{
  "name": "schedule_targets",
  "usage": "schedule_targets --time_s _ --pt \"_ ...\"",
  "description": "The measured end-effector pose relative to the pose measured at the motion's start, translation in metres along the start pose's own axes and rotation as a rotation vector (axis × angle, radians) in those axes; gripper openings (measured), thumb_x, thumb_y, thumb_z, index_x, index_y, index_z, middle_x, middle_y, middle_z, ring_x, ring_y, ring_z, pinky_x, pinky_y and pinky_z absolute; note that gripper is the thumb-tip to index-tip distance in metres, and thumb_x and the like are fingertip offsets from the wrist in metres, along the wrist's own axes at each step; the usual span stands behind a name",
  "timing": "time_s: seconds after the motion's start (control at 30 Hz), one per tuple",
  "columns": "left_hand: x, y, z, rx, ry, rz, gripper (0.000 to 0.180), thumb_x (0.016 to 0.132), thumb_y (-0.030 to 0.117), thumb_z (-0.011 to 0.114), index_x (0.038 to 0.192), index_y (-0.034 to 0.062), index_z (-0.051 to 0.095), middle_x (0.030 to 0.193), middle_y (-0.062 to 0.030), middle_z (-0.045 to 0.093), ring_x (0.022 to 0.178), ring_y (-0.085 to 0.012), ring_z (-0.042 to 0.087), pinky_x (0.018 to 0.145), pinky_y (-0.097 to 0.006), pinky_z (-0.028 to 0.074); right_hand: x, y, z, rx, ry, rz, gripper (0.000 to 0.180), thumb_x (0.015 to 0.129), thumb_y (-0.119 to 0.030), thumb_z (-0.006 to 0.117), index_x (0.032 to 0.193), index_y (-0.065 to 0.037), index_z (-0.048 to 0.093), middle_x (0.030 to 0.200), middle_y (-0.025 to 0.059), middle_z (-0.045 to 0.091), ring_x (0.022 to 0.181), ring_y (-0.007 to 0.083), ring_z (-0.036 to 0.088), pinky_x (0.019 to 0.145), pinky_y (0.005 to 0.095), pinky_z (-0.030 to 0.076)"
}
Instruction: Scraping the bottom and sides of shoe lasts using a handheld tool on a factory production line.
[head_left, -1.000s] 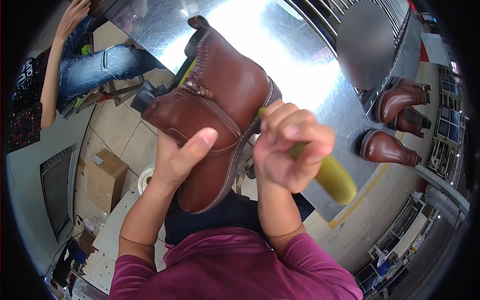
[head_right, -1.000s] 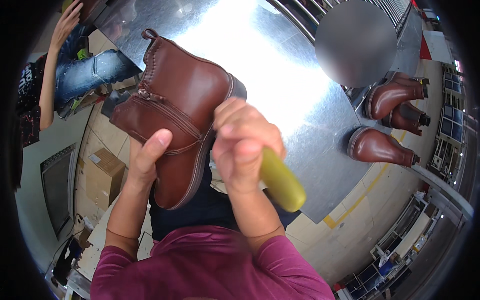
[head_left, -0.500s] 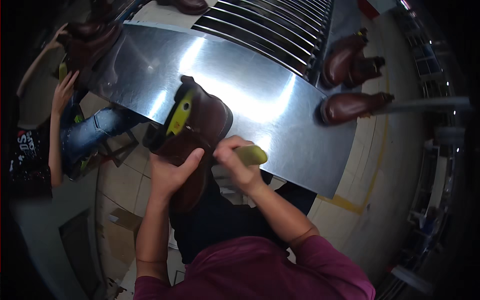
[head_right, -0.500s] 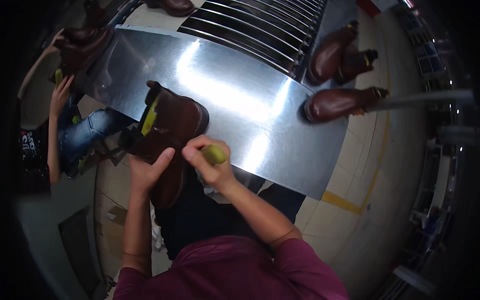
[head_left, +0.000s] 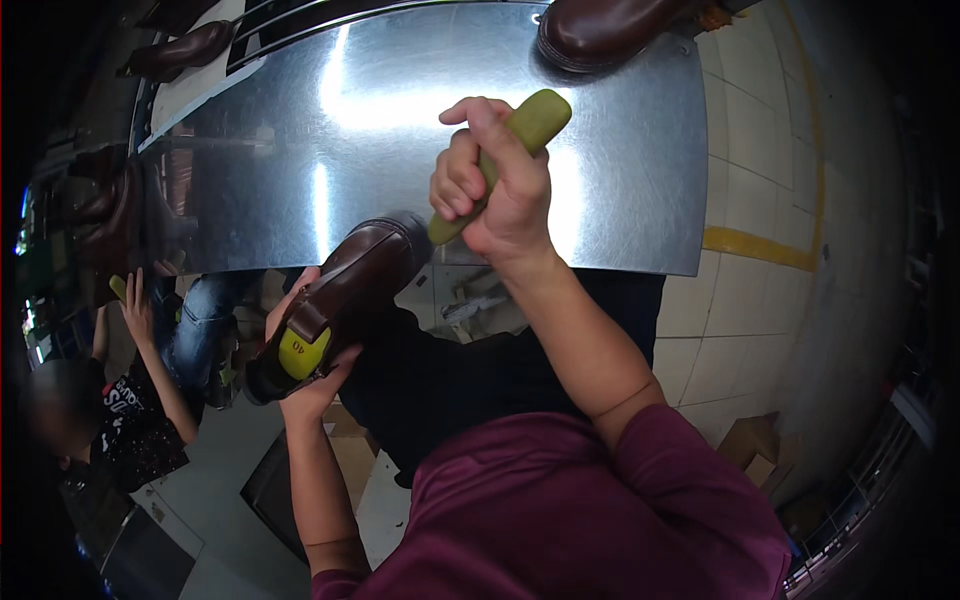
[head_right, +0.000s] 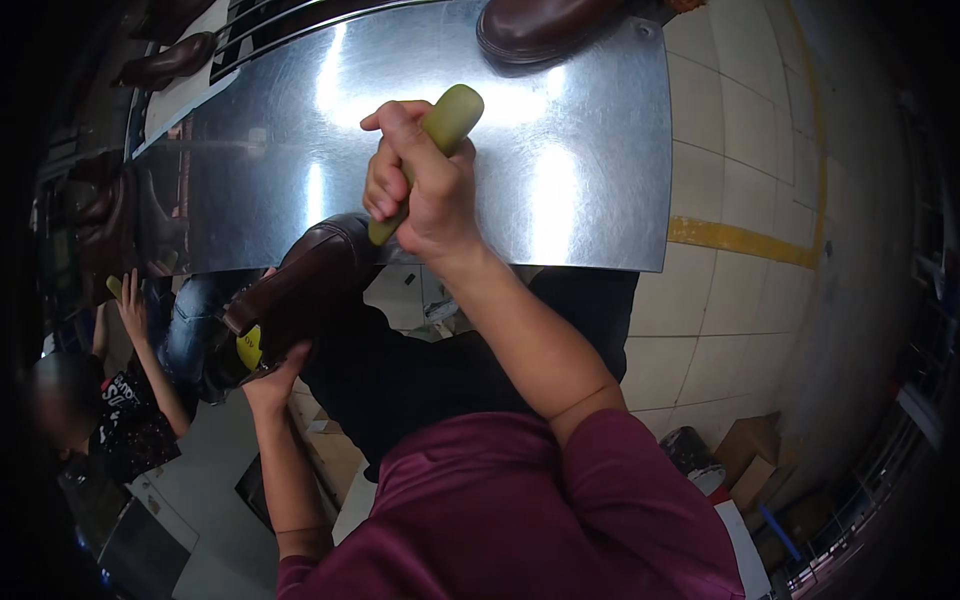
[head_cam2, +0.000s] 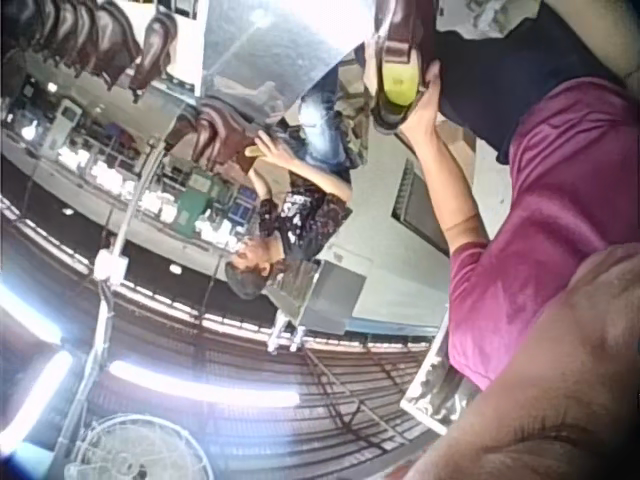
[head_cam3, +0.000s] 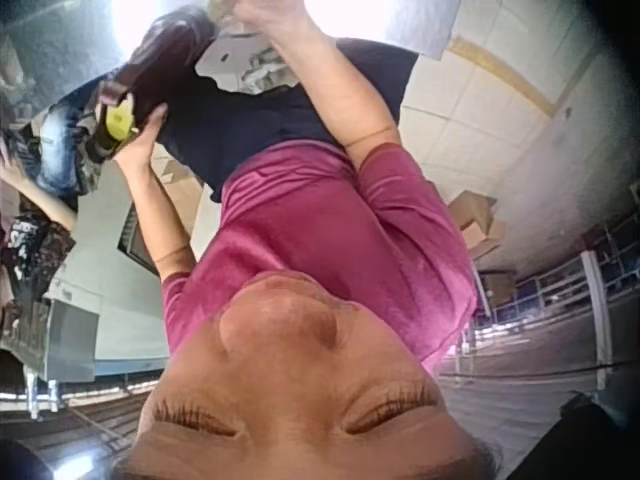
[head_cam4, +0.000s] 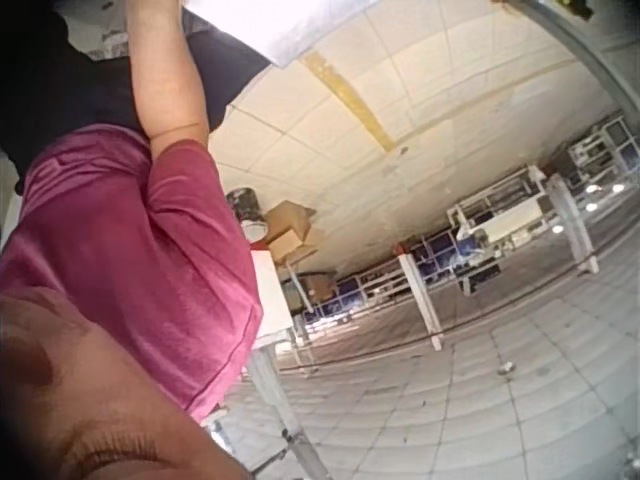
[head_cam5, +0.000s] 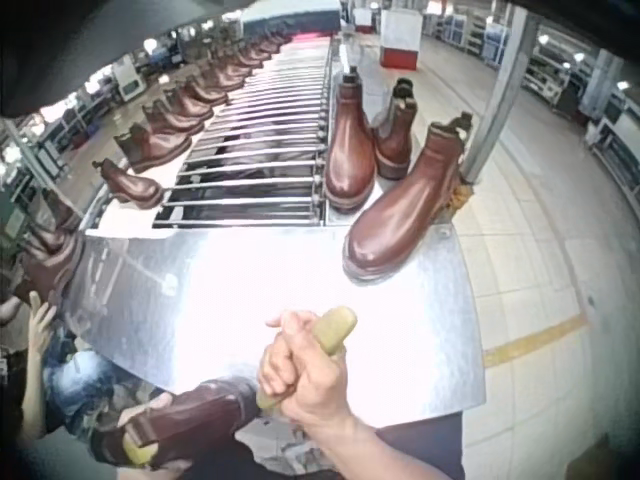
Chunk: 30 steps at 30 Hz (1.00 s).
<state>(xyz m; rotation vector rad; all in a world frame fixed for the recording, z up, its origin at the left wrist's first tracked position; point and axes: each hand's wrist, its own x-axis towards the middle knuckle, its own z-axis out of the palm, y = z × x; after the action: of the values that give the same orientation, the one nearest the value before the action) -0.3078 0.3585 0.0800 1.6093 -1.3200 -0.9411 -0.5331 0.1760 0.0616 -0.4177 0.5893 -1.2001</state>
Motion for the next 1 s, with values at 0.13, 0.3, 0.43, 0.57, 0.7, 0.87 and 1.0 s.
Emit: schedule_targets --time_s 0.13,0.3,0.43,0.57,0.7,0.87,1.0 --pt "-0.003 0.007 0.009 -0.083 0.016 -0.071 0.093 0.074 0.024 0.093 0.146 0.001 0.039 0.152 -0.0228 0.046 0.139 -0.0328 0.049 0.116 -0.044 0.042 -0.005 0.009 -0.011 0.178 -0.027 0.043 0.03 0.106 -0.034 0.052 0.097 -0.007 0.061 0.052 -0.0017 0.035 0.041 0.0113 0.036 0.044 0.0295 0.037" --pt "0.002 0.005 0.012 0.003 0.005 -0.008 0.088 0.077 0.031 0.091 0.143 -0.0013 0.043 0.149 -0.023 0.05 0.137 -0.0316 0.051 0.116 -0.045 0.04 0.006 0.01 -0.016 0.322 0.032 0.144 0.033 0.107 -0.038 0.05 0.095 -0.009 0.062 0.051 -0.0037 0.035 0.041 0.0107 0.035 0.044 0.0283 0.035" --pt "0.01 0.0 0.012 0.015 -0.01 0.059 0.077 0.079 0.03 0.089 0.138 0.0011 0.048 0.146 -0.0238 0.053 0.138 -0.0361 0.052 0.117 -0.049 0.038 0.011 0.008 -0.019 0.341 -0.021 0.135 0.038 0.11 -0.039 0.044 0.092 -0.01 0.062 0.052 -0.0047 0.034 0.042 0.0097 0.033 0.044 0.0279 0.034" --pt "0.006 -0.01 0.002 0.072 -0.014 0.077 0.076 0.077 0.043 0.089 0.13 0.0017 0.054 0.146 -0.0261 0.053 0.14 -0.0399 0.048 0.118 -0.054 0.036 0.013 0.01 -0.01 0.397 0.002 0.126 0.03 0.108 -0.035 0.051 0.094 -0.008 0.056 0.052 -0.0017 0.033 0.041 0.0112 0.034 0.042 0.0294 0.035" --pt "0.02 0.005 0.002 0.215 -0.127 0.239 0.063 0.085 0.025 0.085 0.135 0.0084 0.052 0.146 -0.024 0.055 0.14 -0.0432 0.048 0.118 -0.058 0.033 0.003 0.014 -0.002 0.192 -0.056 -0.021 0.032 0.112 -0.033 0.04 0.103 -0.007 0.056 0.056 -0.0038 0.034 0.042 0.0087 0.032 0.042 0.0265 0.036" --pt "0.023 0.014 0.01 0.257 -0.076 0.198 0.047 0.094 0.02 0.073 0.136 0.012 0.053 0.141 -0.0182 0.062 0.138 -0.0414 0.052 0.119 -0.059 0.031 0.027 0.003 0.023 -0.054 0.035 0.184 0.024 0.109 -0.025 0.048 0.099 -0.006 0.056 0.055 -0.0035 0.036 0.039 0.009 0.033 0.038 0.0274 0.033" --pt "0.024 0.019 0.011 0.263 -0.046 0.184 0.045 0.094 0.023 0.073 0.134 0.0145 0.055 0.138 -0.0169 0.064 0.134 -0.0423 0.056 0.117 -0.061 0.033 0.046 0.004 0.021 -0.049 0.085 0.467 0.025 0.108 -0.024 0.051 0.093 -0.005 0.058 0.053 -0.0037 0.04 0.038 0.0081 0.035 0.036 0.026 0.033"
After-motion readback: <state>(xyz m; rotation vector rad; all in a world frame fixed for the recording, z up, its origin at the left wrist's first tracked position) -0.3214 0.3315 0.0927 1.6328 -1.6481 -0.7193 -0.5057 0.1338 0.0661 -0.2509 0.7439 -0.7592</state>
